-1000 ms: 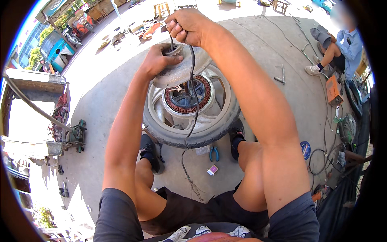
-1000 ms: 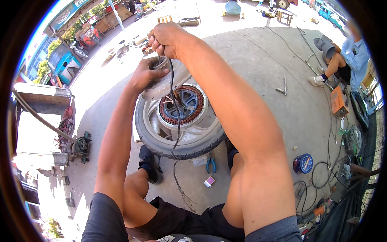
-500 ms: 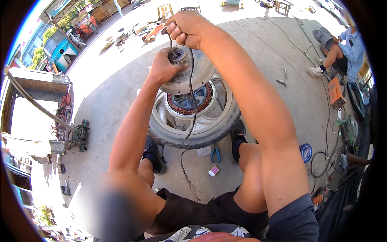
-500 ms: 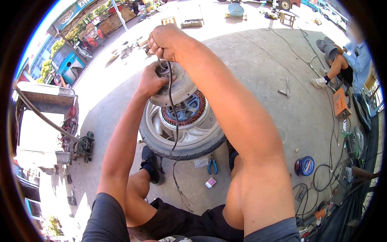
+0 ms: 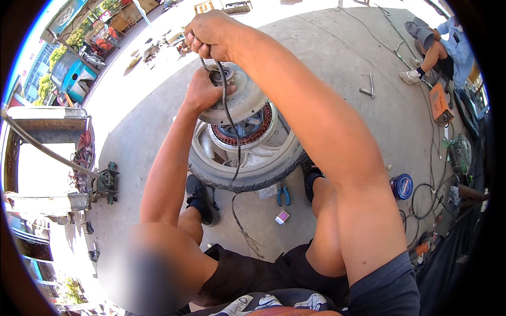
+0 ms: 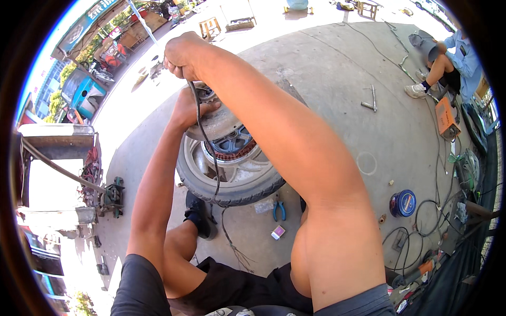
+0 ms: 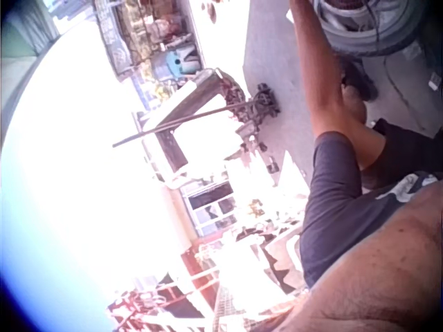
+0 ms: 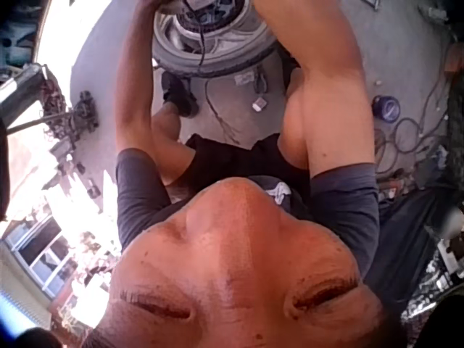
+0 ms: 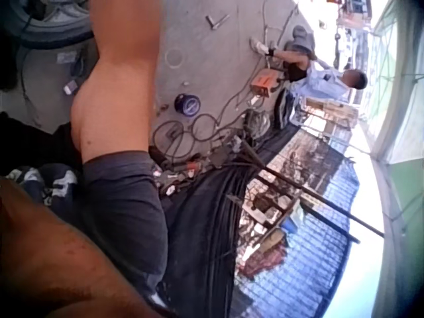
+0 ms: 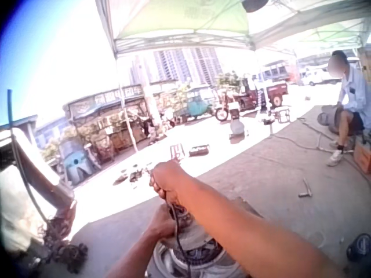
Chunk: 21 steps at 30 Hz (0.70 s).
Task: The person sits on the ground and works on a small electric motor attached to a wheel. They remove a metal cover, manipulate the internal wiring, and use a hammer to tap the central shaft. They then flip the wheel over and continue adjusting the components.
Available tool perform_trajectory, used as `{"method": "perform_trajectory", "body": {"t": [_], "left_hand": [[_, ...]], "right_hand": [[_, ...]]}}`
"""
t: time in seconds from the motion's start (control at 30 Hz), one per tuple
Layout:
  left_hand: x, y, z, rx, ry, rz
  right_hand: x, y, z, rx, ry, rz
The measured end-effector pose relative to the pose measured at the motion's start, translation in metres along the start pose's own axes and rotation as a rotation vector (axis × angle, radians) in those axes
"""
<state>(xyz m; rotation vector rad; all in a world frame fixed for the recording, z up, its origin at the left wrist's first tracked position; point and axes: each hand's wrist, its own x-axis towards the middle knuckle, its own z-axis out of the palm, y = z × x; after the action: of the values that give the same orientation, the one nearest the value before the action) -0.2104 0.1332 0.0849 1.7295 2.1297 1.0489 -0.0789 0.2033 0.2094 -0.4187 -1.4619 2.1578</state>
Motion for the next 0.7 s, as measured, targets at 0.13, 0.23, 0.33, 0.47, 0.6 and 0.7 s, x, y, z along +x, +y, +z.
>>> {"method": "perform_trajectory", "body": {"t": [0.13,0.23,0.33,0.47,0.6,0.7], "left_hand": [[-0.003,0.011,0.001,0.199,-0.065,-0.020],[-0.012,0.019,0.000,0.192,-0.039,-0.001],[-0.014,0.014,0.001,0.211,-0.022,0.052],[-0.019,0.024,0.002,0.182,-0.031,0.054],[-0.022,0.021,0.001,0.163,-0.013,0.097],[-0.022,0.013,0.004,0.207,-0.001,0.121]], "right_hand": [[-0.009,-0.004,-0.007,-0.150,-0.024,-0.006],[-0.016,-0.005,-0.009,-0.227,-0.047,-0.026],[-0.022,-0.006,-0.010,-0.277,-0.074,-0.042],[-0.026,-0.007,-0.012,-0.317,-0.063,-0.035],[-0.026,-0.007,-0.014,-0.308,-0.078,-0.019],[-0.026,-0.007,-0.014,-0.302,-0.075,-0.012]]}}
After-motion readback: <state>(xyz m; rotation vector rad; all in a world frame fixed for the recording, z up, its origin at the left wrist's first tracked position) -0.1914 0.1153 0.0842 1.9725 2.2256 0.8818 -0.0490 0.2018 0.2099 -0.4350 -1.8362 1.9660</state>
